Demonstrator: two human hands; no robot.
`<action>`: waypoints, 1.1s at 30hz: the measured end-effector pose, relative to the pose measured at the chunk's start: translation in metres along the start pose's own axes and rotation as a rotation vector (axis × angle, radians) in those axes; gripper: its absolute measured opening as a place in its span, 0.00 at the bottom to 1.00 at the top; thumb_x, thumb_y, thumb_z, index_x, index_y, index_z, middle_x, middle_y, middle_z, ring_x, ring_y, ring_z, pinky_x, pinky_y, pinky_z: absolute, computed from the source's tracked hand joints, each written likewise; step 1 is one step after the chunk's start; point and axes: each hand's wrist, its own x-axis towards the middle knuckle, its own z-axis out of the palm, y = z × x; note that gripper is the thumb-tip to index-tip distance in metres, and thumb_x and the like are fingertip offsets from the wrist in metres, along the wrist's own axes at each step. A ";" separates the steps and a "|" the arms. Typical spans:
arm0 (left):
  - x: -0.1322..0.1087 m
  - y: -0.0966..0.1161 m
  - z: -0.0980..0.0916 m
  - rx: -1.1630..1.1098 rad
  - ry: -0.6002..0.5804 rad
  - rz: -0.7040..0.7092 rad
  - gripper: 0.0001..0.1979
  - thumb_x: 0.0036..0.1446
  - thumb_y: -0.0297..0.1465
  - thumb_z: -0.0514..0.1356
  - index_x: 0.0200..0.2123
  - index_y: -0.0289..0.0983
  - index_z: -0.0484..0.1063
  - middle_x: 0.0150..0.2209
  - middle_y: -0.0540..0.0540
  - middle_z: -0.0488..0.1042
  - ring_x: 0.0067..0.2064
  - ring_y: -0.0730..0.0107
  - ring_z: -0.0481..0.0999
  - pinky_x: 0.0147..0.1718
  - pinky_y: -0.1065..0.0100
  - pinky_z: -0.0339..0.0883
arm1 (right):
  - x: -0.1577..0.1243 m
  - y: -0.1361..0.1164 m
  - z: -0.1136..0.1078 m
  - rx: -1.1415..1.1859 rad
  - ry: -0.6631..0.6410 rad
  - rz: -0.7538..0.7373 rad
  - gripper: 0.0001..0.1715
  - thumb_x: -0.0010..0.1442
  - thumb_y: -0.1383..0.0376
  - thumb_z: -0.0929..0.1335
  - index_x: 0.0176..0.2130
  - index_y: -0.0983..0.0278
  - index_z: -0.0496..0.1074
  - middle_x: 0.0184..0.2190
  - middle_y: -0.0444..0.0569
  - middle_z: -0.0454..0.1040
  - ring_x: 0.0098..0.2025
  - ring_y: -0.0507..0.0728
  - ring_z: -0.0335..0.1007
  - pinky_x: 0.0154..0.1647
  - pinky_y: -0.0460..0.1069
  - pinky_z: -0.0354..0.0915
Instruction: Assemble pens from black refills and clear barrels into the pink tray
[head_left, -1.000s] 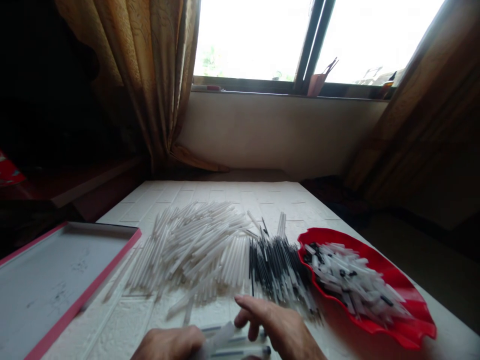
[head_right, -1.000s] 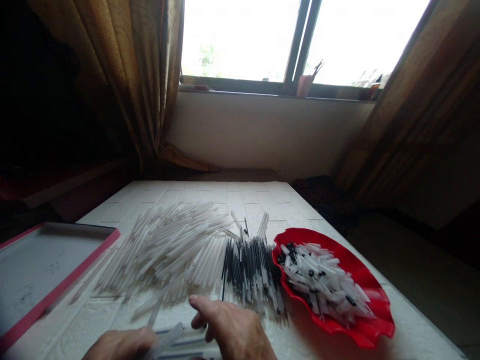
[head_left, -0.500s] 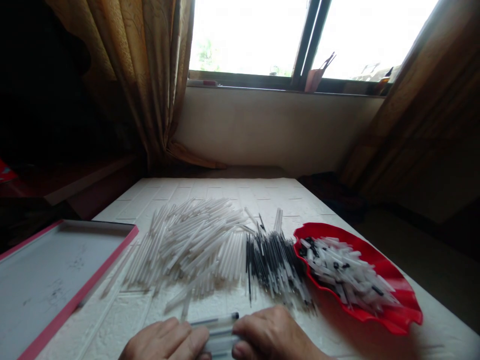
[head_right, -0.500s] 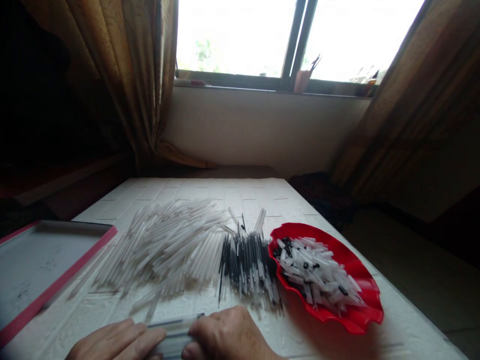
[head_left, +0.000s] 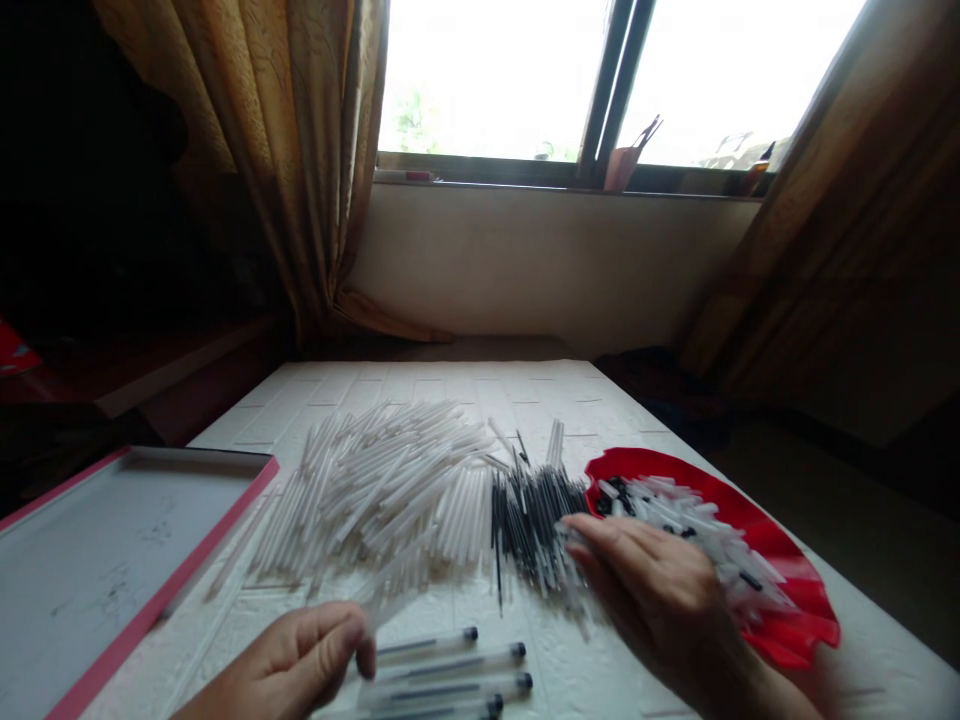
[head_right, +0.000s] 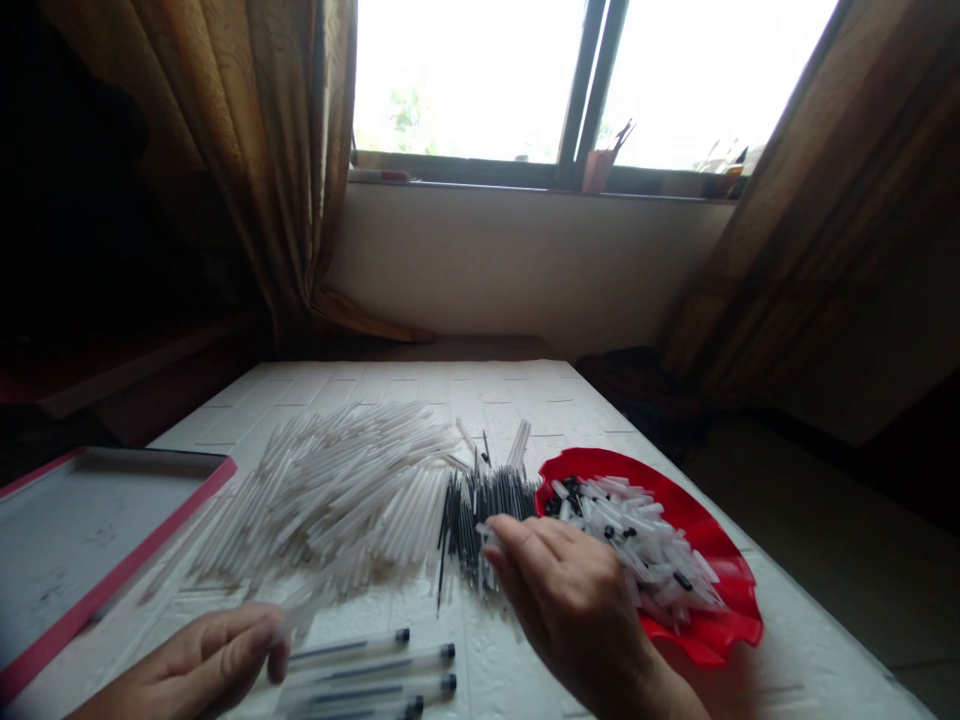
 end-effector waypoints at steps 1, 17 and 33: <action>0.003 -0.001 -0.004 0.020 0.120 0.003 0.26 0.65 0.53 0.49 0.37 0.42 0.79 0.28 0.50 0.77 0.29 0.70 0.77 0.30 0.75 0.73 | -0.002 0.011 -0.003 -0.081 0.021 0.068 0.14 0.70 0.64 0.63 0.44 0.65 0.77 0.35 0.53 0.83 0.34 0.58 0.80 0.37 0.50 0.71; 0.019 -0.065 -0.035 0.532 0.739 0.046 0.22 0.64 0.45 0.52 0.51 0.42 0.77 0.44 0.43 0.82 0.37 0.63 0.83 0.30 0.72 0.76 | -0.008 0.025 0.005 -0.089 0.000 0.088 0.13 0.68 0.66 0.64 0.44 0.66 0.77 0.42 0.56 0.80 0.43 0.61 0.77 0.46 0.54 0.71; 0.018 -0.057 -0.030 0.647 0.732 0.128 0.22 0.66 0.48 0.50 0.48 0.42 0.77 0.42 0.45 0.81 0.39 0.61 0.82 0.33 0.68 0.77 | -0.005 -0.052 0.056 0.107 -0.787 0.072 0.07 0.59 0.67 0.74 0.29 0.60 0.76 0.35 0.43 0.79 0.35 0.54 0.73 0.33 0.46 0.62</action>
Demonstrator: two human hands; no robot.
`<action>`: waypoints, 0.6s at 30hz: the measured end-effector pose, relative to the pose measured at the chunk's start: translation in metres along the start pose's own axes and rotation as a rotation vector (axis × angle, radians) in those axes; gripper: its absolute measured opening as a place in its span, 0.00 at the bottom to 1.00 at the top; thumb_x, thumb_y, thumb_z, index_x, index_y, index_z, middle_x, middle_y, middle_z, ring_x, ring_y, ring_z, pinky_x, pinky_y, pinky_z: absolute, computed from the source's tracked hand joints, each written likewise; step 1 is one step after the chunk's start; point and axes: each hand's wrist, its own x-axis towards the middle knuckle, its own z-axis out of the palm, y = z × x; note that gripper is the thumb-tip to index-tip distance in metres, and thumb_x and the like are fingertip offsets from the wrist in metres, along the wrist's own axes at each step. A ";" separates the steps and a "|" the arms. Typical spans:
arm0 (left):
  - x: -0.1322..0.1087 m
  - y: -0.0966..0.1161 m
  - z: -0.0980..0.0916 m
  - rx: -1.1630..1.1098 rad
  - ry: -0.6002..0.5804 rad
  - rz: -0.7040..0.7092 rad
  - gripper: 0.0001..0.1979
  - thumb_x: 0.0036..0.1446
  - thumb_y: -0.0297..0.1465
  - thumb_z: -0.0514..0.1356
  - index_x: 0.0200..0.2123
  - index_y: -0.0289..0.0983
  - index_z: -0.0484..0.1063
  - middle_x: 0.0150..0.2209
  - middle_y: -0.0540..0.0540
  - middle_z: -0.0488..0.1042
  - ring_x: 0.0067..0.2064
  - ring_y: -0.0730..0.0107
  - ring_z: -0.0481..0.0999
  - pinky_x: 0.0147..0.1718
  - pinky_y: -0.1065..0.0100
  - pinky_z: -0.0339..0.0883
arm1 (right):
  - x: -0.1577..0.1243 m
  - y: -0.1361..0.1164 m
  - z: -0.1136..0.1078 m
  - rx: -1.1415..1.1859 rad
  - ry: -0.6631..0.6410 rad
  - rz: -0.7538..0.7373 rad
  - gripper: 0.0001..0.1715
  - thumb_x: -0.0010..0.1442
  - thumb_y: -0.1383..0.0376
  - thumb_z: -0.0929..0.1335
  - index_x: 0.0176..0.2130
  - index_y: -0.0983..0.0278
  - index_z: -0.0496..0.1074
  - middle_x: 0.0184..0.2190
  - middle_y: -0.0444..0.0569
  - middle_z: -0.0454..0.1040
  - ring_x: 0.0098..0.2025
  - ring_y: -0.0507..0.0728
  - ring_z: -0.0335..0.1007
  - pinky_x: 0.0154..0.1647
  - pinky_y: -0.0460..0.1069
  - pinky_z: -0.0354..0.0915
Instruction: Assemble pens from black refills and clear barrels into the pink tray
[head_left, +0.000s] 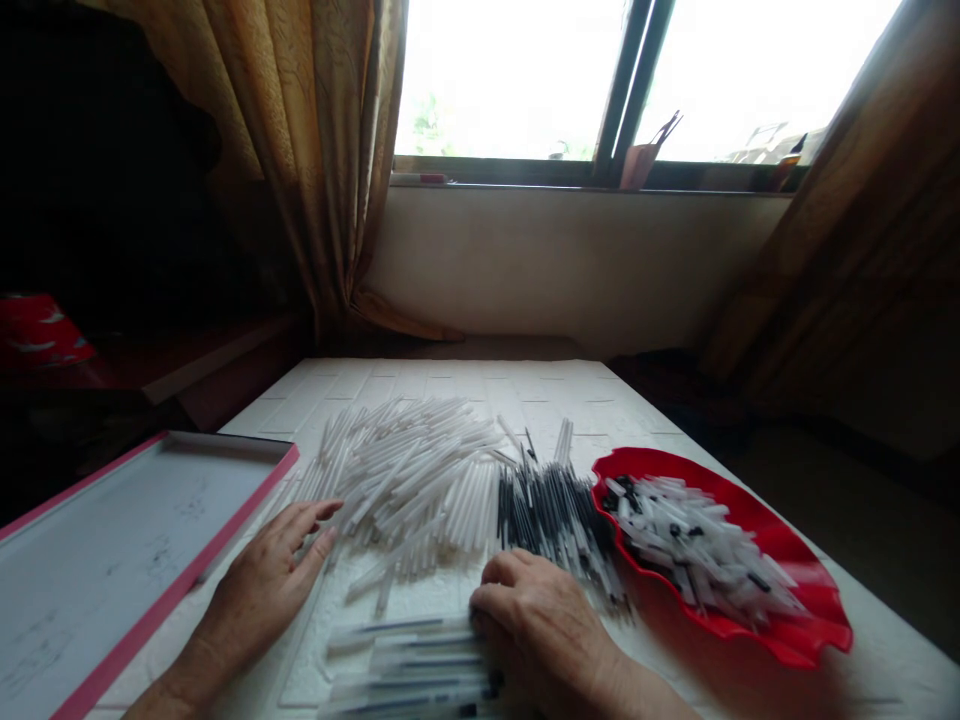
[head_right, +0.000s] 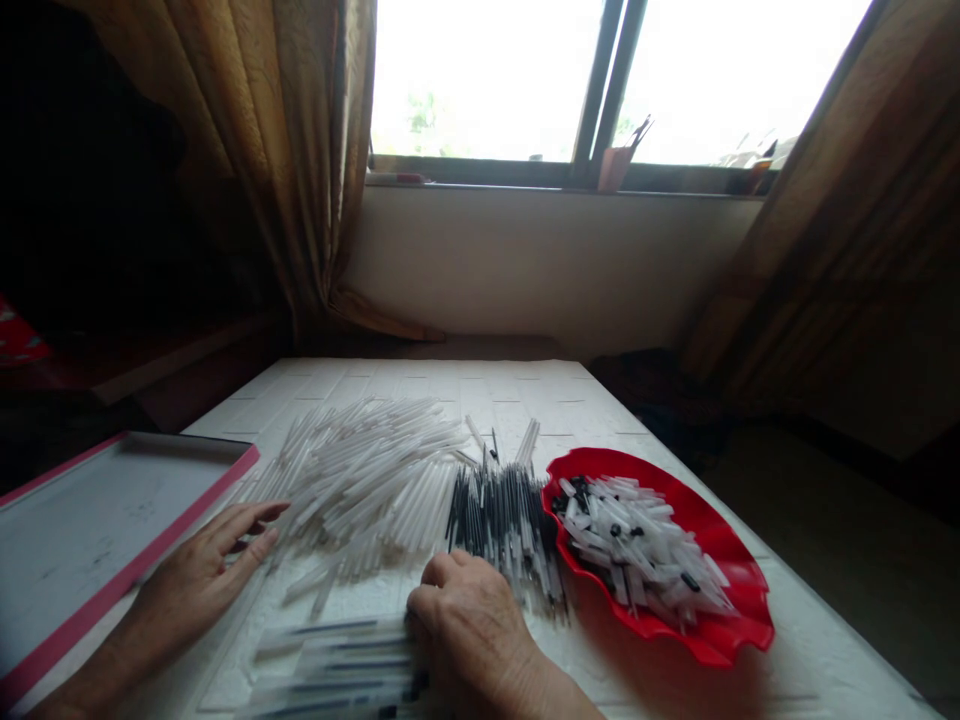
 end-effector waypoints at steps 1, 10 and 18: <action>0.001 0.003 -0.001 0.002 0.014 0.013 0.22 0.66 0.48 0.50 0.47 0.42 0.77 0.41 0.45 0.81 0.38 0.61 0.82 0.34 0.67 0.77 | 0.001 0.000 0.002 -0.002 -0.008 0.008 0.06 0.58 0.68 0.74 0.29 0.60 0.76 0.35 0.43 0.79 0.35 0.54 0.73 0.33 0.46 0.62; -0.006 0.045 -0.012 -0.147 -0.040 0.305 0.12 0.66 0.43 0.58 0.48 0.47 0.75 0.43 0.48 0.79 0.44 0.64 0.80 0.44 0.69 0.72 | -0.007 0.006 0.003 0.153 0.252 0.048 0.09 0.61 0.75 0.66 0.34 0.63 0.72 0.30 0.47 0.78 0.31 0.56 0.74 0.33 0.47 0.64; -0.017 0.052 -0.009 -0.239 -0.258 0.370 0.12 0.65 0.44 0.58 0.47 0.46 0.72 0.35 0.51 0.80 0.37 0.64 0.80 0.39 0.67 0.72 | -0.015 0.013 -0.015 0.555 0.450 0.103 0.07 0.64 0.66 0.62 0.36 0.61 0.69 0.27 0.44 0.75 0.27 0.54 0.71 0.29 0.46 0.65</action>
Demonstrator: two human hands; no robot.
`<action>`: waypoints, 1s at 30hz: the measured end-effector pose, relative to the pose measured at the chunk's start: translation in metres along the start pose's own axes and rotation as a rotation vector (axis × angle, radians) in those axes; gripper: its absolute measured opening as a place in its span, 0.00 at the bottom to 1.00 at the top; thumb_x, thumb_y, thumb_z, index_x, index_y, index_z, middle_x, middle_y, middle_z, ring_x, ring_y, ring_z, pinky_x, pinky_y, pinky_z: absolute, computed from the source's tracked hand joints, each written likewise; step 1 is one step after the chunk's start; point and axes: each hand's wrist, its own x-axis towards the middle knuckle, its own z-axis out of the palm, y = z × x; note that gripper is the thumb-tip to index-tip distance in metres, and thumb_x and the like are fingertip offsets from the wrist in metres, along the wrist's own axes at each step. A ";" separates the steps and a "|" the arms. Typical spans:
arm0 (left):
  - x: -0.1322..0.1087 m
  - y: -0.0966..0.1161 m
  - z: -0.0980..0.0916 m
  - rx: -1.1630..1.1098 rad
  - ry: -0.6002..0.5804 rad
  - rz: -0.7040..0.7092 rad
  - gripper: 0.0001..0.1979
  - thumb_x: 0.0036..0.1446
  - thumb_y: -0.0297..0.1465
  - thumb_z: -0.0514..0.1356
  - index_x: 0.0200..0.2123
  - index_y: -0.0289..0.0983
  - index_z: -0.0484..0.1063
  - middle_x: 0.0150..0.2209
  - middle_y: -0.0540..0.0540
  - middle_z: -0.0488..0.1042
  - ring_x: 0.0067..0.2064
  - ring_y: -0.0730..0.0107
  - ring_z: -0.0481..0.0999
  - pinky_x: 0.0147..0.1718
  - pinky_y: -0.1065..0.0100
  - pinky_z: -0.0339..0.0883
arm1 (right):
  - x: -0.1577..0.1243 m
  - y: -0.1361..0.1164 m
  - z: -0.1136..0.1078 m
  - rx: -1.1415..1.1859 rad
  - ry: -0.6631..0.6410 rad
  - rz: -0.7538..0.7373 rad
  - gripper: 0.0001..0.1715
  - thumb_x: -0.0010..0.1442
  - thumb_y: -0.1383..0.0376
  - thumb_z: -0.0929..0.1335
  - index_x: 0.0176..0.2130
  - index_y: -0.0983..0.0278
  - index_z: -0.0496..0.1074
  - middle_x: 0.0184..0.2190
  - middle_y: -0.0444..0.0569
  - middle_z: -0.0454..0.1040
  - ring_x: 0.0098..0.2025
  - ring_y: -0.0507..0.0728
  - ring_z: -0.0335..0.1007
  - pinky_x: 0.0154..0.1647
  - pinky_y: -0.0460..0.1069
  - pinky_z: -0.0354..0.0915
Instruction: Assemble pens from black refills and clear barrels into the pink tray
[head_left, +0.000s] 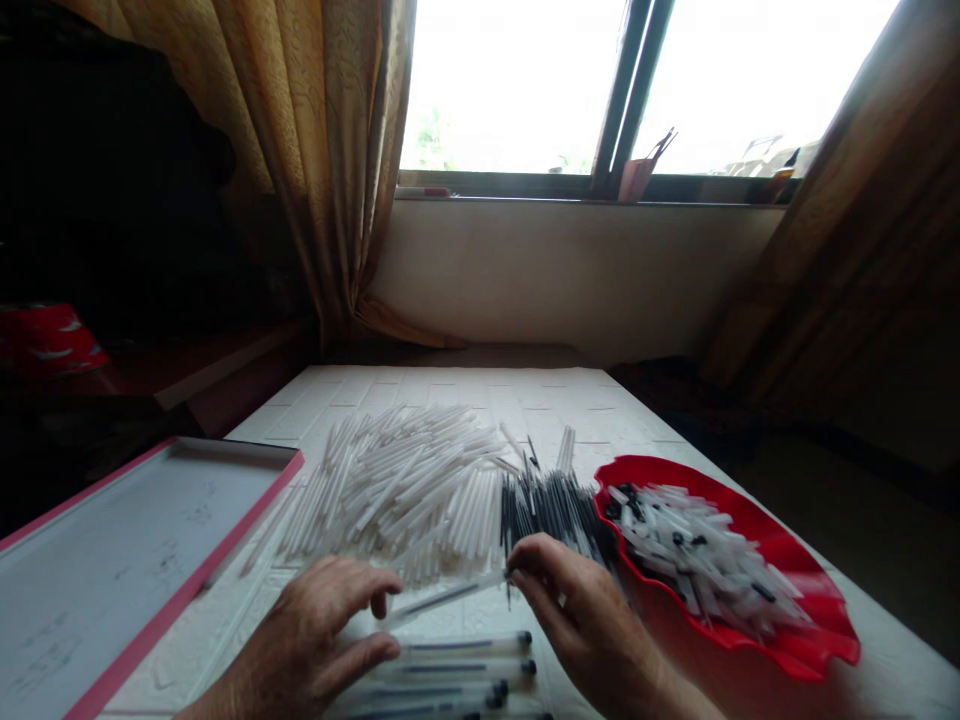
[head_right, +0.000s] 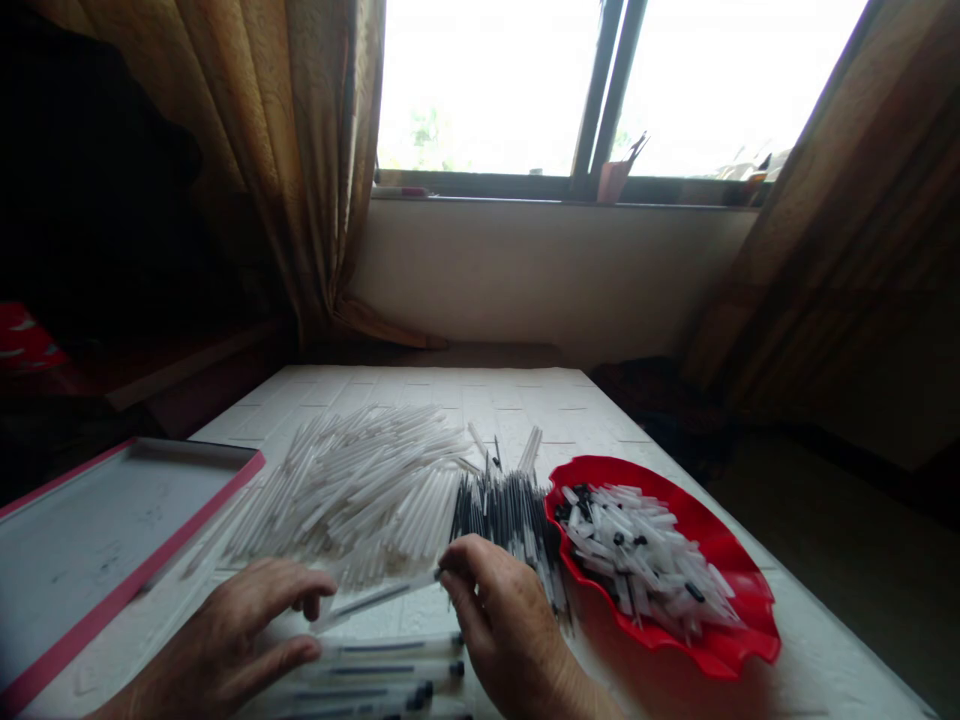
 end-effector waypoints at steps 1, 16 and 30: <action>-0.001 0.000 0.001 0.006 0.006 -0.006 0.11 0.65 0.43 0.59 0.46 0.46 0.72 0.36 0.50 0.80 0.38 0.63 0.80 0.39 0.67 0.72 | 0.000 0.000 0.000 0.044 0.003 0.036 0.08 0.64 0.65 0.62 0.35 0.61 0.69 0.26 0.44 0.74 0.27 0.54 0.71 0.29 0.46 0.65; 0.002 0.011 0.003 0.004 0.178 -0.028 0.09 0.68 0.39 0.56 0.41 0.46 0.76 0.34 0.52 0.83 0.34 0.68 0.84 0.35 0.75 0.74 | -0.002 0.003 0.003 0.314 0.138 0.083 0.05 0.62 0.65 0.68 0.35 0.61 0.75 0.29 0.45 0.76 0.32 0.54 0.74 0.34 0.45 0.69; 0.000 0.017 0.012 -0.497 0.168 -0.437 0.19 0.59 0.53 0.60 0.42 0.45 0.75 0.31 0.50 0.78 0.28 0.69 0.75 0.27 0.74 0.72 | -0.003 0.003 0.002 0.373 0.133 0.163 0.05 0.61 0.64 0.69 0.35 0.62 0.75 0.30 0.47 0.78 0.33 0.55 0.76 0.34 0.46 0.71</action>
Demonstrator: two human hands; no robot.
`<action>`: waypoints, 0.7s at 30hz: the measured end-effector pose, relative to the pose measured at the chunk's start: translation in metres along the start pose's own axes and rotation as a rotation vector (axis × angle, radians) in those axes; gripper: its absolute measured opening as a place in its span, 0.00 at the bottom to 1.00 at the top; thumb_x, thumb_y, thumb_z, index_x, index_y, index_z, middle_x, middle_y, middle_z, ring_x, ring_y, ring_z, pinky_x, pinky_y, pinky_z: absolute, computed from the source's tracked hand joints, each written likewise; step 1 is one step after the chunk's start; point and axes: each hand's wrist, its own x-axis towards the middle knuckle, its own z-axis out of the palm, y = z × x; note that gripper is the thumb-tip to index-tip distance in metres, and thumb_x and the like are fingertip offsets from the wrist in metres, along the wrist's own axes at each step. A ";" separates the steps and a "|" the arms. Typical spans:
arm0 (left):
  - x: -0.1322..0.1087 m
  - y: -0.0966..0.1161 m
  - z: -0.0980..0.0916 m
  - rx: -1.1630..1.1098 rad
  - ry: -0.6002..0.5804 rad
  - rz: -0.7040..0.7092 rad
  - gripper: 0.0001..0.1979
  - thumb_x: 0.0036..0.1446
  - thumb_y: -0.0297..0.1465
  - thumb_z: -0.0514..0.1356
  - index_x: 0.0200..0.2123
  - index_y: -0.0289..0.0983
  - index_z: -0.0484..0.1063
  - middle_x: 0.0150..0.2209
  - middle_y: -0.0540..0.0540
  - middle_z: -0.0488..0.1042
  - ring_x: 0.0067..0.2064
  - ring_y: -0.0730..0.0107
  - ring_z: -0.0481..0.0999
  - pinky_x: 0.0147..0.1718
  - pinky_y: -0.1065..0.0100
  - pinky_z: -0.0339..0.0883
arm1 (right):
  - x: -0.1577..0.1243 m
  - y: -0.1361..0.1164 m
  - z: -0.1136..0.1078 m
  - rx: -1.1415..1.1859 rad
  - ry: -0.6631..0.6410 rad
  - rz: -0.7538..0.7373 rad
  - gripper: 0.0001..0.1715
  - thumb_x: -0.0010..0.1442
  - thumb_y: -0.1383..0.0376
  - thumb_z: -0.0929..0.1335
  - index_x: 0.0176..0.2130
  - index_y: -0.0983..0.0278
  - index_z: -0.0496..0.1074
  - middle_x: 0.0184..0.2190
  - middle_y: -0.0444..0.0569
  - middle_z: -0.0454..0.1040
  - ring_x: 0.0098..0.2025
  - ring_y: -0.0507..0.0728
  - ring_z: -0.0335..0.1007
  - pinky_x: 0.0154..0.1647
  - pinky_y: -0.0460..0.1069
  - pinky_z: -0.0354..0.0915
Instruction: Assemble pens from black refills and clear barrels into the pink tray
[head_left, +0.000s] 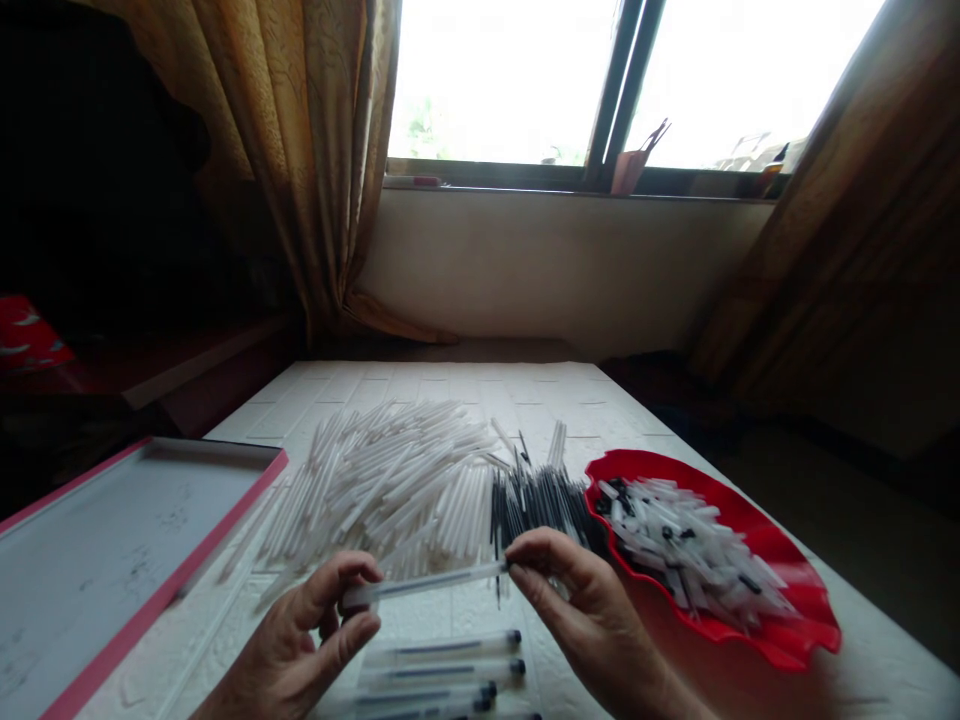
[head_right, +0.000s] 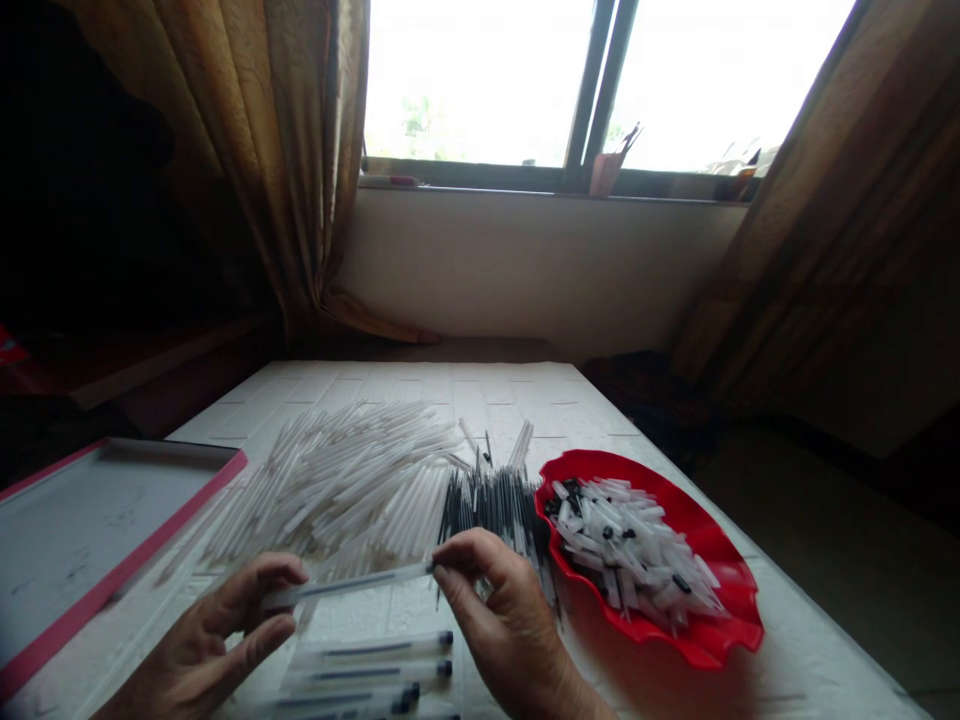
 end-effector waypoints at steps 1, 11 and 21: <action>0.000 0.002 0.000 0.027 0.046 0.007 0.19 0.58 0.53 0.62 0.42 0.46 0.76 0.33 0.50 0.79 0.29 0.69 0.76 0.27 0.75 0.73 | 0.000 0.001 0.000 0.002 -0.004 0.011 0.05 0.61 0.64 0.69 0.35 0.62 0.75 0.30 0.47 0.78 0.33 0.55 0.76 0.34 0.46 0.71; 0.003 0.006 0.000 0.134 0.071 0.051 0.19 0.60 0.52 0.59 0.40 0.46 0.78 0.28 0.53 0.77 0.27 0.70 0.76 0.28 0.76 0.73 | 0.000 0.002 -0.002 -0.032 0.050 -0.046 0.05 0.61 0.64 0.69 0.35 0.61 0.76 0.30 0.47 0.78 0.32 0.55 0.76 0.34 0.45 0.71; 0.004 -0.013 -0.004 0.210 0.056 0.178 0.13 0.64 0.46 0.58 0.43 0.48 0.76 0.32 0.53 0.81 0.31 0.70 0.81 0.30 0.79 0.73 | 0.000 0.007 -0.003 -0.005 0.061 -0.009 0.08 0.61 0.60 0.70 0.35 0.62 0.77 0.30 0.48 0.79 0.33 0.56 0.77 0.35 0.46 0.72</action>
